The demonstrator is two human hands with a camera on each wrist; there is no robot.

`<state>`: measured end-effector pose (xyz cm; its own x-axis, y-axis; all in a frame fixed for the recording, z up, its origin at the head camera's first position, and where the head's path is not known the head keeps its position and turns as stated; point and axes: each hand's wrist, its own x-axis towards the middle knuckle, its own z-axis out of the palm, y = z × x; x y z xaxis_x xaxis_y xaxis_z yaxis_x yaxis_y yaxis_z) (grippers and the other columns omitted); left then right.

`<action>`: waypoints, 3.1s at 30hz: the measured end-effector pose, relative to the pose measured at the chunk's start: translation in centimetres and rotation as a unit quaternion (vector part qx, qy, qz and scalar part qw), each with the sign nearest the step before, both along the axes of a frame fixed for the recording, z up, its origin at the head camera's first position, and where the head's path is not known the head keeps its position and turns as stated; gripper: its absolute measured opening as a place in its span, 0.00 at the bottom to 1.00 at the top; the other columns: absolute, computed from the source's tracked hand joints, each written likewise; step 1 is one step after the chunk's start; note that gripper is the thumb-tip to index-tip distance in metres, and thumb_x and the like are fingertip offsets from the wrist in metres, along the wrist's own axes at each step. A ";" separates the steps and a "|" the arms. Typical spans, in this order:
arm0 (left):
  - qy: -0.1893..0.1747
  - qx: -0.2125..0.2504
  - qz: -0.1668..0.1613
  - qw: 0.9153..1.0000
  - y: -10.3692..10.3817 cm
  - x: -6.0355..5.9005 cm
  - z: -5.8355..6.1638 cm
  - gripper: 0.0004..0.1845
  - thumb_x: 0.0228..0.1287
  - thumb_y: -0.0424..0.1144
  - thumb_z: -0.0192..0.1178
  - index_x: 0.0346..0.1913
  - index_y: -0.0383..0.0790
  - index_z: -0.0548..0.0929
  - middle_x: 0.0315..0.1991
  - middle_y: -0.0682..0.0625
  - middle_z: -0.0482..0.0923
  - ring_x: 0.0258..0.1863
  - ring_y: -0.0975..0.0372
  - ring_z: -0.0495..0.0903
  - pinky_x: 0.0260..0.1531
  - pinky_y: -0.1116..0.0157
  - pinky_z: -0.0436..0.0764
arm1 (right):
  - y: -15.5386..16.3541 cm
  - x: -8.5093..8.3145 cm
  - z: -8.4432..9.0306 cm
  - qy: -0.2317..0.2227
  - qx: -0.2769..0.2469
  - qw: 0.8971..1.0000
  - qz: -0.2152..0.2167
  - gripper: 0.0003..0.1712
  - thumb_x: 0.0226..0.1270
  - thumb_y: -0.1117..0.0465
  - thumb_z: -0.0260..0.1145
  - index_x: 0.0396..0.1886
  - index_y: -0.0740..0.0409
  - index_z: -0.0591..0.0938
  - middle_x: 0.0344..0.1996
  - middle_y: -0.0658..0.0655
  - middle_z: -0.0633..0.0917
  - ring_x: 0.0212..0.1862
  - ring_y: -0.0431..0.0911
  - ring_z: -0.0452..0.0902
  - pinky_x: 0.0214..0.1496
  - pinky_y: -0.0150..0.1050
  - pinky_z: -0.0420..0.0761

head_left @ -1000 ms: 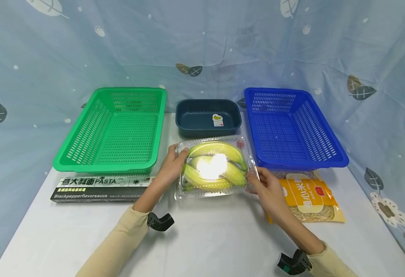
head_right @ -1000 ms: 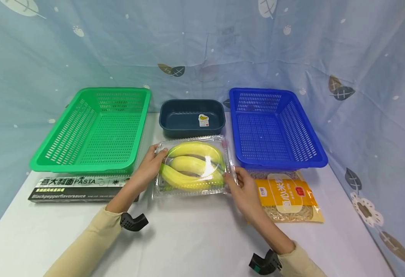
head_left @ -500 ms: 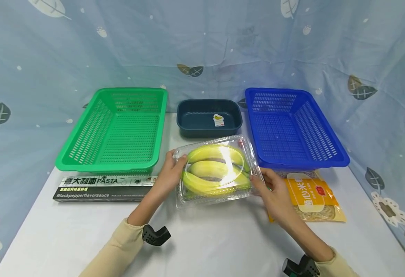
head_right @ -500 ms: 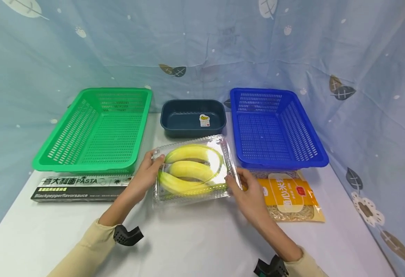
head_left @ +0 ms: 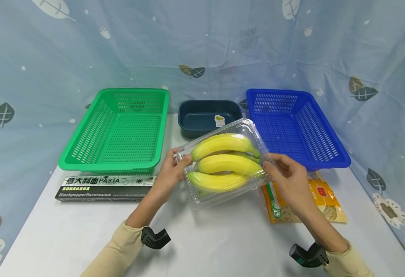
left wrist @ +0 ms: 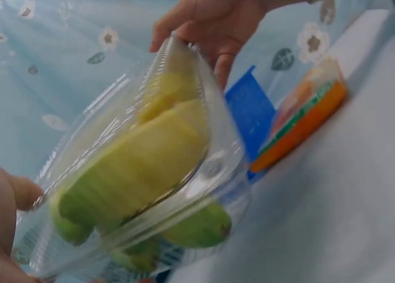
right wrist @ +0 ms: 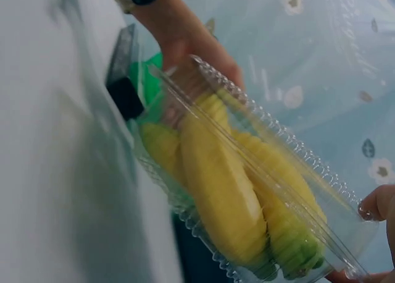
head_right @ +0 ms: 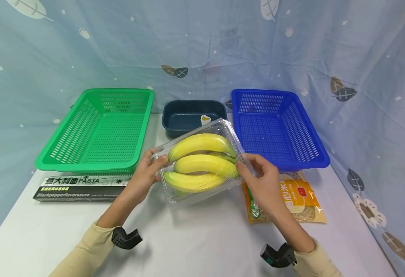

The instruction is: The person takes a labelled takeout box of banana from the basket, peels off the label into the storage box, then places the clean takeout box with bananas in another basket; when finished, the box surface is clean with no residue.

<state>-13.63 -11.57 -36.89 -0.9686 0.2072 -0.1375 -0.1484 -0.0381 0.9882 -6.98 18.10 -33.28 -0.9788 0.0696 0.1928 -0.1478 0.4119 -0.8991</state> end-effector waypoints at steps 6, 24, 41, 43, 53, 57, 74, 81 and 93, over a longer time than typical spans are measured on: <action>-0.004 0.040 -0.032 0.999 0.0 -0.1 0.7 0.31 0.61 0.45 0.62 0.66 0.49 0.64 0.58 0.43 0.66 0.53 0.52 0.73 0.39 0.56 0.80 | 1.2 -0.8 1.9 0.009 0.022 0.999 -0.023 0.19 0.68 0.55 0.60 0.54 0.59 0.79 0.45 0.58 0.81 0.42 0.42 0.78 0.39 0.29 0.79; 0.019 0.121 -0.040 0.992 -0.6 -0.4 2.0 0.28 0.56 0.38 0.67 0.59 0.45 0.68 0.57 0.41 0.64 0.43 0.53 0.78 0.38 0.59 0.81 | 0.7 -5.5 6.4 0.026 0.017 0.999 0.023 0.20 0.63 0.53 0.65 0.51 0.59 0.80 0.49 0.54 0.79 0.48 0.46 0.73 0.43 0.27 0.77; 0.098 0.102 -0.023 0.990 -3.5 -1.2 5.2 0.31 0.60 0.36 0.63 0.67 0.48 0.67 0.63 0.47 0.64 0.44 0.56 0.79 0.40 0.57 0.81 | -2.3 -10.8 11.3 0.005 -0.030 0.993 0.117 0.24 0.61 0.55 0.67 0.57 0.56 0.78 0.47 0.58 0.80 0.42 0.49 0.79 0.39 0.36 0.81; 0.102 0.097 -0.012 0.990 -3.9 -1.2 5.6 0.31 0.60 0.37 0.63 0.67 0.48 0.68 0.61 0.45 0.66 0.45 0.56 0.78 0.40 0.58 0.81 | -2.7 -11.4 11.8 -0.002 -0.042 0.991 0.127 0.25 0.60 0.55 0.68 0.57 0.55 0.78 0.47 0.58 0.80 0.43 0.49 0.78 0.40 0.36 0.81; 0.121 0.134 0.014 0.983 -5.1 -2.0 6.6 0.29 0.61 0.34 0.62 0.65 0.43 0.69 0.55 0.41 0.68 0.43 0.56 0.76 0.34 0.61 0.82 | -4.6 -13.9 13.6 0.002 -0.033 0.991 0.132 0.27 0.57 0.52 0.70 0.56 0.54 0.79 0.47 0.56 0.81 0.45 0.49 0.78 0.39 0.36 0.81; 0.137 0.145 0.021 0.980 -5.8 -2.3 6.9 0.27 0.62 0.32 0.61 0.64 0.42 0.71 0.53 0.40 0.69 0.42 0.56 0.77 0.33 0.60 0.82 | -5.7 -15.1 14.2 0.012 -0.026 0.990 0.137 0.27 0.56 0.51 0.70 0.55 0.54 0.79 0.46 0.56 0.82 0.46 0.49 0.78 0.40 0.37 0.81; 0.115 0.180 0.056 0.975 -10.8 -2.7 7.2 0.28 0.63 0.29 0.59 0.66 0.42 0.68 0.56 0.42 0.70 0.46 0.59 0.77 0.36 0.61 0.82 | -11.1 -19.1 13.9 0.020 0.014 0.976 0.217 0.27 0.60 0.51 0.67 0.58 0.56 0.77 0.47 0.52 0.82 0.49 0.43 0.77 0.44 0.40 0.80; 0.126 0.183 0.071 0.972 -13.0 -2.1 6.8 0.28 0.64 0.28 0.57 0.67 0.42 0.67 0.54 0.43 0.70 0.45 0.60 0.78 0.36 0.59 0.81 | -13.3 -20.4 13.8 -0.013 0.001 0.964 0.265 0.27 0.63 0.57 0.64 0.62 0.57 0.73 0.50 0.56 0.80 0.49 0.45 0.77 0.45 0.39 0.80; 0.102 0.167 0.091 0.977 -15.9 -2.9 6.1 0.30 0.65 0.30 0.57 0.69 0.44 0.63 0.56 0.44 0.66 0.47 0.60 0.77 0.37 0.57 0.81 | -17.0 -22.5 12.9 -0.045 0.041 0.965 0.257 0.27 0.62 0.59 0.65 0.61 0.59 0.73 0.50 0.59 0.79 0.46 0.46 0.79 0.44 0.35 0.80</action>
